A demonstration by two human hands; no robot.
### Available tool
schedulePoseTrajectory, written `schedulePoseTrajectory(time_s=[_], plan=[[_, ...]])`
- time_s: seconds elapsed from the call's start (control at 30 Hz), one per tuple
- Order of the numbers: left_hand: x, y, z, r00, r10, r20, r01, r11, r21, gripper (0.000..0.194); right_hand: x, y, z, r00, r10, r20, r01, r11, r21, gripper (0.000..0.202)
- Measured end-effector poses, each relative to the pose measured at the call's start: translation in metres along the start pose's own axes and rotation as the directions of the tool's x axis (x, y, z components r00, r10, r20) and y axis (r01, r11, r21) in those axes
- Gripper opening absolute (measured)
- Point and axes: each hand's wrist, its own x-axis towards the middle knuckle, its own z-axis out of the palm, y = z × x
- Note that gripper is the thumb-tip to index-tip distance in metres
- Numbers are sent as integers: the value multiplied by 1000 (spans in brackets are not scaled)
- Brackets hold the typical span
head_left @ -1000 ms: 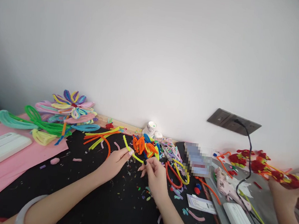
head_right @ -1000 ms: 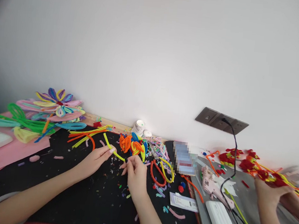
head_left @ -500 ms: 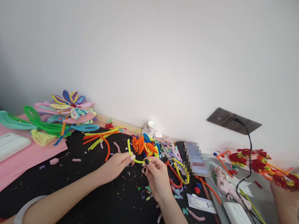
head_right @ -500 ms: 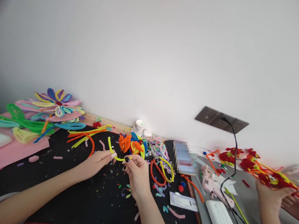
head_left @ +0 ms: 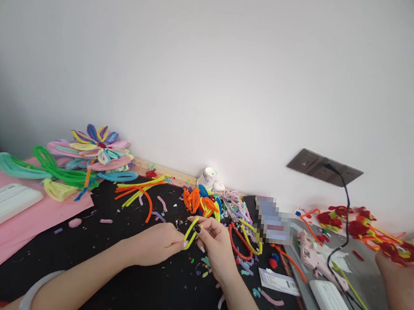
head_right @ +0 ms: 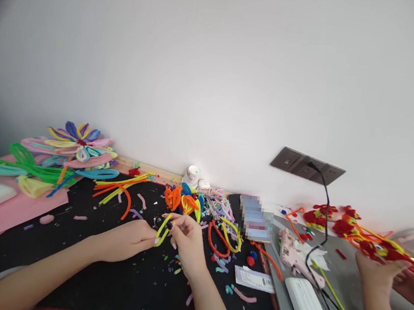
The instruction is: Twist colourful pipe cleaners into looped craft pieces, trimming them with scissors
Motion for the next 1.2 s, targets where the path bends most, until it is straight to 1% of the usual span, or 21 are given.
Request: schedulePoseTrajectory(time_s=[0.07,0.17,0.4,0.53,0.73,0.8,0.83,0.93,1.1,1.2], plan=[[0,1,-1,1000,18,18,-18,1000,-24,37,-1,0,1,999,0,38,0,1000,15,12],[0,1,-1,999,29,30,-27,998,-61,37,-1,2,1,999,5,44,-6,1000,19,14],[0,-1,0,1000,10,29,-7,993,-115,38,1,9,-3,998,-5,-58,4,1000,-6,14],[0,-2,1,999,-1,33,5,994,-113,39,2,11,-3,997,-10,-81,11,1000,20,13],[1,-1,1,994,-95,-58,93,995,-41,37,5,6,-8,983,-50,-176,64,995,74,20],[1,0,1,991,-114,-69,111,993,-44,35,6,4,-10,981,-46,-190,60,996,69,23],[2,0,1,990,-121,-70,118,992,-47,33,6,3,-11,980,-41,-194,54,997,63,22],[3,-1,1,988,-129,-81,126,991,-47,29,6,2,-11,979,-17,-205,28,998,53,14],[4,-6,0,979,-126,-159,122,992,-37,30,6,4,-11,976,-26,-217,28,1000,7,14],[4,-7,-1,976,-120,-183,110,992,-64,32,7,5,-12,974,-43,-223,35,999,-41,15]])
